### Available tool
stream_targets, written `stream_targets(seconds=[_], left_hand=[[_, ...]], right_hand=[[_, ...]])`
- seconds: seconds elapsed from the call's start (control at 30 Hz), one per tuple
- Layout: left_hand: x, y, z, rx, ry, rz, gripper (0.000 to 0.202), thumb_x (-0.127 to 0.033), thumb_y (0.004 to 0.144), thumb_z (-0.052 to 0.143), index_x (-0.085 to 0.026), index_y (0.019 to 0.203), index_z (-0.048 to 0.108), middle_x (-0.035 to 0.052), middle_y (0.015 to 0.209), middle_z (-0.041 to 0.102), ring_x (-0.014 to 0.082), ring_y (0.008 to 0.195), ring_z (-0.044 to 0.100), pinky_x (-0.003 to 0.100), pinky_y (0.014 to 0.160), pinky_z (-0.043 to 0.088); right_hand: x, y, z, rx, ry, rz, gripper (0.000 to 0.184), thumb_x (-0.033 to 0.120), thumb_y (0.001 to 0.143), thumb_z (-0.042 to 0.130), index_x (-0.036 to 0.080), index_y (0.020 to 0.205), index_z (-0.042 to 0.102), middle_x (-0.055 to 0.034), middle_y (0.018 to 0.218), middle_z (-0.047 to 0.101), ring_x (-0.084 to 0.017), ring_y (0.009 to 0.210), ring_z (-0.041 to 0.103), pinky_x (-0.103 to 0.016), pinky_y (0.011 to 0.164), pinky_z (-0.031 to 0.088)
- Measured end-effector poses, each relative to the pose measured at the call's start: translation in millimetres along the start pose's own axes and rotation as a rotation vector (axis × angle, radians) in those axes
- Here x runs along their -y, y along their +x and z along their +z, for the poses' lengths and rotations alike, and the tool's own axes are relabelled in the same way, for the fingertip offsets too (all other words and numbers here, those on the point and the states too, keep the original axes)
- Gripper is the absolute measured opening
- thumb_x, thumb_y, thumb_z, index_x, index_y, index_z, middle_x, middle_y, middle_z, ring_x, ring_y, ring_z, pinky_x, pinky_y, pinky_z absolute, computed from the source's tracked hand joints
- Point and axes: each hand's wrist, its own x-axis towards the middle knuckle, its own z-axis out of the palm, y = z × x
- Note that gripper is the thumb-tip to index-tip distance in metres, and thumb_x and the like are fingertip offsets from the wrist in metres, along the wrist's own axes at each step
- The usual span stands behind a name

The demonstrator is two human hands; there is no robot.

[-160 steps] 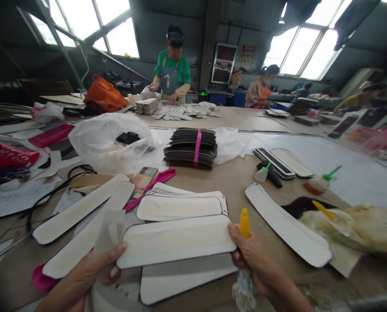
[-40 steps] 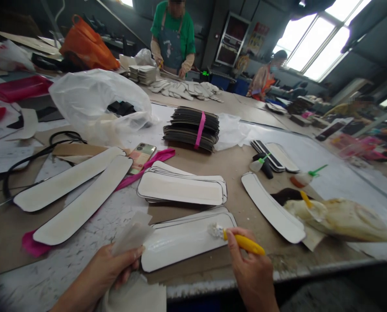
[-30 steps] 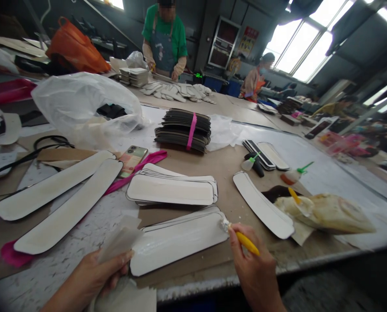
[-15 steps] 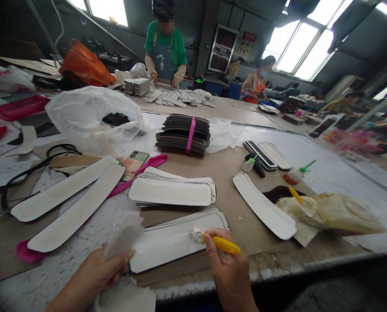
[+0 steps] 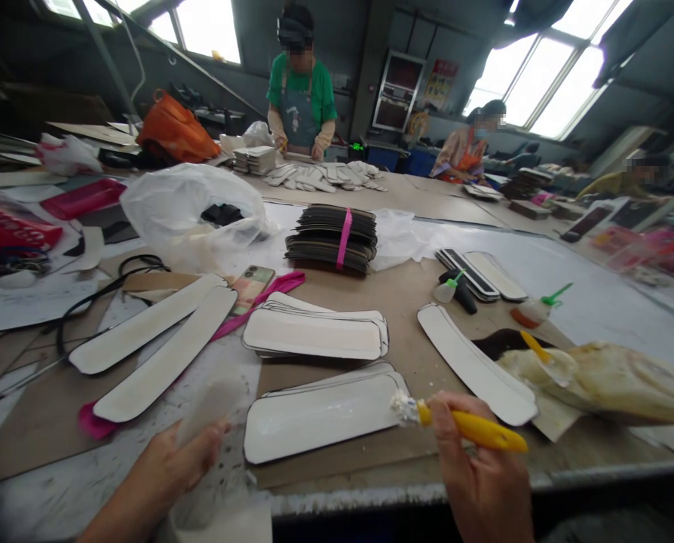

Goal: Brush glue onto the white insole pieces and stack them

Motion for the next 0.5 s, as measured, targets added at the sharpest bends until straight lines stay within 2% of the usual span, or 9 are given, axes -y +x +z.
stream_targets(seconds=[0.13,0.3,0.4,0.5], left_hand=[[-9,-18,-6.5,0.144,-0.227,-0.072,0.036,-0.049,0.064,0.062,-0.014,0.065,0.06,-0.0039,0.045,0.048,0.0066,0.04,0.033,0.019,0.042,0.023],[-10,-34,2.1,0.241,-0.386,-0.175,0.039,-0.049,0.059,0.07,-0.011,0.06,0.059,-0.0016,0.045,0.051,0.005,0.037,0.036,0.017,0.04,0.024],[-9,-39,12.3,0.301,-0.491,-0.193,0.035,-0.044,0.06,0.072,-0.011,0.059,0.06,0.0003,0.048,0.055,0.0061,0.038,0.041,0.018,0.039,0.028],[-10,-44,23.1,0.358,-0.563,-0.196,0.036,-0.044,0.058,0.074,-0.01,0.062,0.063,0.0004,0.051,0.055,0.0066,0.04,0.045,0.018,0.04,0.033]], right_hand=[[28,-7,10,0.139,0.276,0.031,0.027,0.044,0.085,0.043,0.023,0.078,0.059,-0.0048,0.083,0.064,-0.021,0.085,0.059,-0.03,0.073,0.045],[65,-29,39,0.391,0.594,0.178,0.03,0.048,0.083,0.046,0.021,0.073,0.056,0.0026,0.057,0.046,-0.013,0.053,0.046,-0.024,0.053,0.041],[81,-44,62,0.501,0.703,0.262,0.03,0.049,0.075,0.057,0.02,0.076,0.06,0.004,0.056,0.046,-0.011,0.051,0.044,-0.023,0.052,0.039],[95,-57,79,0.694,0.95,0.399,0.031,0.049,0.069,0.064,0.019,0.074,0.057,0.0068,0.049,0.043,-0.01,0.045,0.044,-0.023,0.047,0.038]])
